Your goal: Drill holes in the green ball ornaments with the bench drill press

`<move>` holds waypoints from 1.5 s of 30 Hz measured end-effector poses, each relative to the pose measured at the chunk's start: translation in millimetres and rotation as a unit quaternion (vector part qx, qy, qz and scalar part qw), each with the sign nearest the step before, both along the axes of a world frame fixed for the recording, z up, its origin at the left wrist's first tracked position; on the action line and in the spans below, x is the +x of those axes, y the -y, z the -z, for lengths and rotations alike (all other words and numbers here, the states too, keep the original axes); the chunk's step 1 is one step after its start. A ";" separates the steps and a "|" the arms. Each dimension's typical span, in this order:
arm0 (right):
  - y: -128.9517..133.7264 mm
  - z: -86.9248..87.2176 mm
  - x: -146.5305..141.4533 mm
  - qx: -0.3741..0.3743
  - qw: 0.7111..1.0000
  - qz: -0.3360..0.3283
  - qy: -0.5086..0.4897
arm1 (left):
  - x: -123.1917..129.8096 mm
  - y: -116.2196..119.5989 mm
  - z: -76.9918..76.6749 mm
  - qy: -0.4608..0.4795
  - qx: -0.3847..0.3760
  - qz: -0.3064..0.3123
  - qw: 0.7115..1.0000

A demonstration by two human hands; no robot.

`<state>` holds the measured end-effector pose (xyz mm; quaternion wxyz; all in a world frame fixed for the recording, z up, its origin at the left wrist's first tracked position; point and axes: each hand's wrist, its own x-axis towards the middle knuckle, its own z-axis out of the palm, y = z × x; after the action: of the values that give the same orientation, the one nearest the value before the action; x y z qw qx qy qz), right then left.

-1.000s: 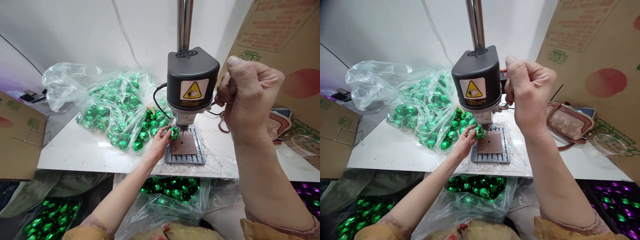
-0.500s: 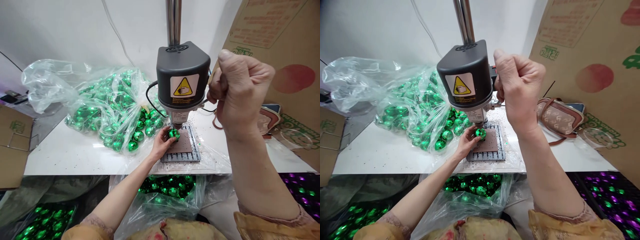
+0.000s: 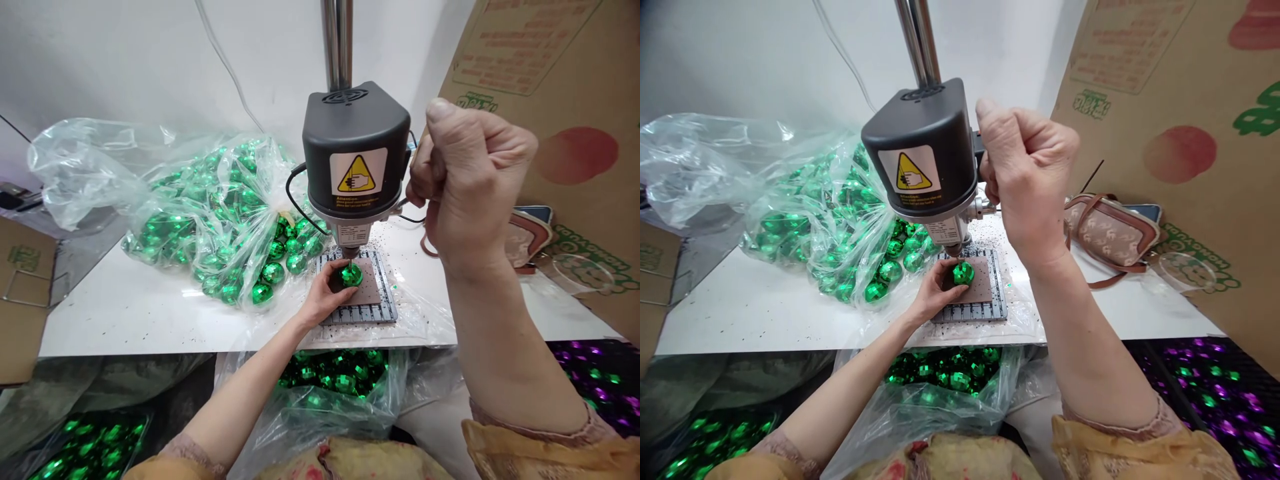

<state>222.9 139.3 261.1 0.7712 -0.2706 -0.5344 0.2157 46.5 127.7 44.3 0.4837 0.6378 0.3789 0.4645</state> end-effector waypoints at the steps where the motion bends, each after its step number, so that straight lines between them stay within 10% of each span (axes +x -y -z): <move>1: -0.2 -0.3 0.0 0.001 1.000 -0.001 0.001 | 0.1 1.0 -1.5 -0.010 0.006 -0.003 1.000; 18: 20.4 46.3 -4.0 0.103 0.991 0.082 -0.005 | -3.5 -1.9 4.7 -0.029 0.005 0.002 1.000; 31: 19.8 71.8 6.4 0.116 0.992 0.017 0.049 | -3.4 -1.7 5.7 -0.035 0.016 -0.001 0.999; 45: 16.4 96.7 4.7 0.284 0.954 0.066 0.072 | -2.9 -0.9 5.1 -0.040 0.014 -0.007 0.999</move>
<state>227.6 122.9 164.5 0.7883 -0.0902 -0.6084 -0.0163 43.6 128.6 39.1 0.4560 0.6600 0.3956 0.4471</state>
